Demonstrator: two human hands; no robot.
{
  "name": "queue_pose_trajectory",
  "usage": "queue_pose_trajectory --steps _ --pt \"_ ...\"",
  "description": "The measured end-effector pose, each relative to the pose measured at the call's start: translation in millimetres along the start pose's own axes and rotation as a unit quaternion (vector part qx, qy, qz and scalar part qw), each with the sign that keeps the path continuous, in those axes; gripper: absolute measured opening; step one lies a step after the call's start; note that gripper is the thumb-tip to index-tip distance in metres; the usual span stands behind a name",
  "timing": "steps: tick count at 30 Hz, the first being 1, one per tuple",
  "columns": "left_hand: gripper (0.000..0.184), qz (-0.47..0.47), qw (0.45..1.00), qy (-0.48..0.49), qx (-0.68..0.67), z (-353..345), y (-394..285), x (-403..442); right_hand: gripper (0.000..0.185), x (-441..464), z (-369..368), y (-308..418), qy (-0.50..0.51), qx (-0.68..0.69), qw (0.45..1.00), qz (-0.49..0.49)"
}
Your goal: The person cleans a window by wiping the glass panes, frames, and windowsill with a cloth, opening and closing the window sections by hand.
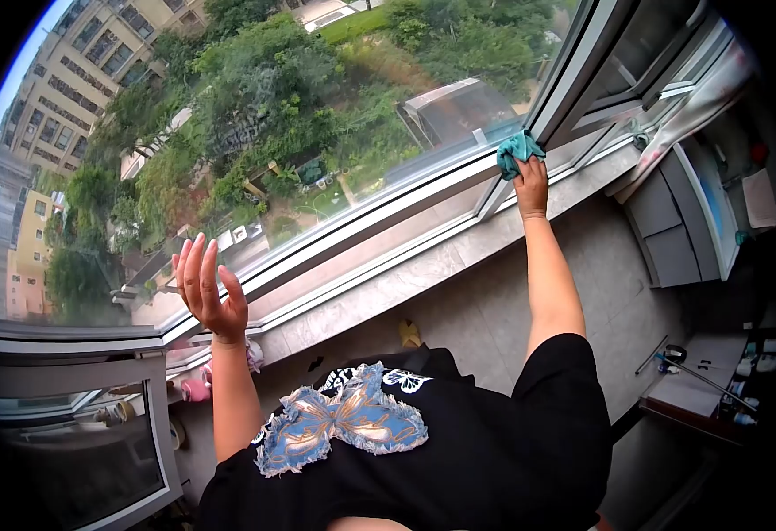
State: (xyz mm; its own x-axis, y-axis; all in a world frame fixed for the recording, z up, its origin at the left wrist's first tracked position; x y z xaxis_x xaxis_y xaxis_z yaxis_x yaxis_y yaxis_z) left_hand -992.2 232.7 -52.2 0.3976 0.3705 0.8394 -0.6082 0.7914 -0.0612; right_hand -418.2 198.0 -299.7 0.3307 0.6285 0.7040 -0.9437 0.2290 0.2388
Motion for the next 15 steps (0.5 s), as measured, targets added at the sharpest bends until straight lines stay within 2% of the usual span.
queue_pose_trajectory --steps 2,4,5,6,8,11,12,15 --pt "0.036 0.003 1.0 -0.004 0.007 4 2 0 0.04 3 9 6 0.014 0.033 0.999 -0.026" --pt "0.037 -0.01 1.0 -0.011 0.014 13 9 -1 0.048 3 22 9 -0.008 0.234 0.958 -0.163" --pt "0.038 -0.014 0.999 -0.012 0.043 20 16 -1 0.048 11 37 26 -0.015 0.24 0.959 -0.152" --pt "0.038 -0.017 0.997 -0.014 0.072 29 23 -3 0.054 15 59 36 -0.055 0.333 0.923 -0.185" --pt "0.041 -0.011 0.99 -0.049 0.134 51 47 -9 0.071 34 101 62 -0.12 0.508 0.818 -0.242" --pt "0.047 -0.025 0.971 -0.1 0.218 85 79 -8 0.079 92 179 139 -0.212 0.551 0.79 -0.166" --pt "0.048 -0.036 0.966 -0.116 0.23 97 88 -6 0.079 108 191 159 -0.228 0.544 0.798 -0.122" --pt "0.049 -0.044 0.955 -0.13 0.264 126 122 -1 0.077 158 184 208 -0.265 0.439 0.855 -0.069"
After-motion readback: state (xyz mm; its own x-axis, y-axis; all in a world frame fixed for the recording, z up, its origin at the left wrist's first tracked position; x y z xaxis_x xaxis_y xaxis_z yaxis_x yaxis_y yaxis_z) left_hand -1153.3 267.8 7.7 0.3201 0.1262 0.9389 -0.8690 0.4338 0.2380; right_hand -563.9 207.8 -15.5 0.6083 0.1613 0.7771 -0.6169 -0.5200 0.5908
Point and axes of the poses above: each hand's wrist, its own x-axis towards the middle knuckle, its own z-axis out of the back of the hand, y = z × x, the point moved 8 cm from there along x, towards the middle knuckle, and after that the axes turned 11 degrees about -x, right-handed, at the moved point
